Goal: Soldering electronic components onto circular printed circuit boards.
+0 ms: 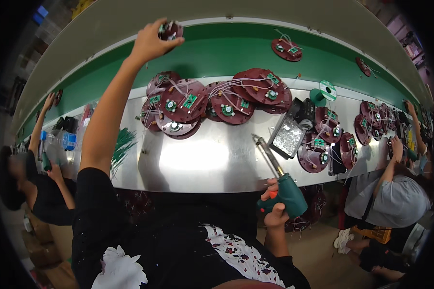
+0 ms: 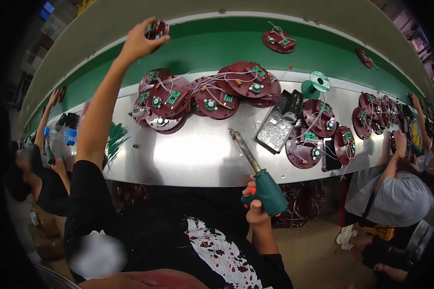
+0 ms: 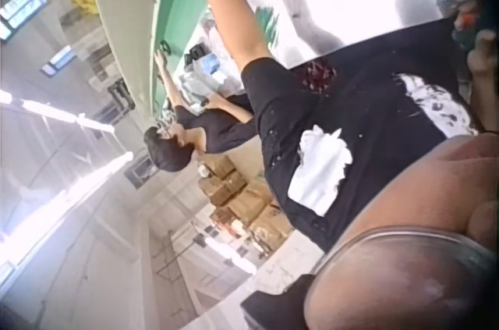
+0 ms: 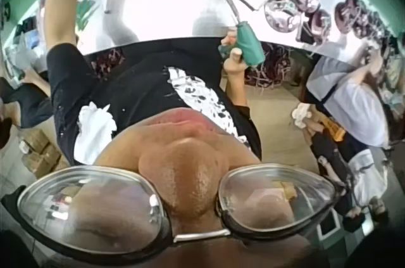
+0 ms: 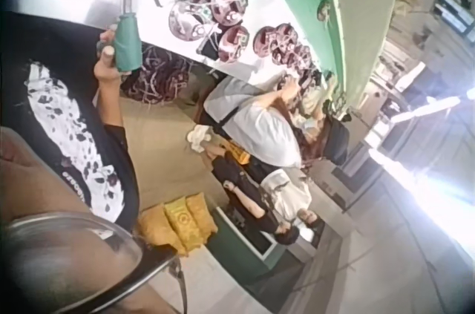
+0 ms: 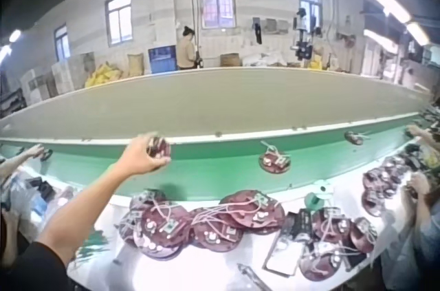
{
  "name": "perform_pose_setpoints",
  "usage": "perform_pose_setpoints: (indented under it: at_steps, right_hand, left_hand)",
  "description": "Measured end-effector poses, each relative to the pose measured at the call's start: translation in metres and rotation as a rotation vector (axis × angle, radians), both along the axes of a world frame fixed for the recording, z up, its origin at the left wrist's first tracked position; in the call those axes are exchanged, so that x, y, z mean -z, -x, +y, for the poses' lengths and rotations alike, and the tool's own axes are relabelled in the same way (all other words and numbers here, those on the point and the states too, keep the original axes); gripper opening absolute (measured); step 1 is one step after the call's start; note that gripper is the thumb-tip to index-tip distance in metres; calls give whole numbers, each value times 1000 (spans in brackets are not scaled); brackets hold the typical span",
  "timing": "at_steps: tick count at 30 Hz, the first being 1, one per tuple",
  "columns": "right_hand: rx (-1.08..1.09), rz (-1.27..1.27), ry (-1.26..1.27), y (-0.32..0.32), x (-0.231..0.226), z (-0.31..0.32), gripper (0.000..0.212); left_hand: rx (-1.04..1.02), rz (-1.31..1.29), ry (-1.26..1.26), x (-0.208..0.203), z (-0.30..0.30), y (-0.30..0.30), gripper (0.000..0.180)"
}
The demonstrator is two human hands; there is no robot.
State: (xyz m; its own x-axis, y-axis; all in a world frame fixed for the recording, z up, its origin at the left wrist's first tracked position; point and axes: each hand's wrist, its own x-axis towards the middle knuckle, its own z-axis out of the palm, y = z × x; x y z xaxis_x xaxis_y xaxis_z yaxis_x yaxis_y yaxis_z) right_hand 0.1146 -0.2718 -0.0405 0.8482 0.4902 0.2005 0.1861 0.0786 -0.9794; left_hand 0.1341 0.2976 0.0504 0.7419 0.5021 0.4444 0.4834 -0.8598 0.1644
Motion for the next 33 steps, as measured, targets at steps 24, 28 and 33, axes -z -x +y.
perform_pose_setpoints:
  at_steps: [24,28,33]
  right_hand:
    - [-72,-86,-134,0,25,26,81]
    - [-122,-53,-107,0,22,34,82]
    - [-188,-16,-84,7,19,46,82]
  left_hand:
    - [143,-40,479,28,-298,209,43]
    - [-124,-247,363,46,-231,252,11]
    - [-359,-155,258,59,-196,287,6]
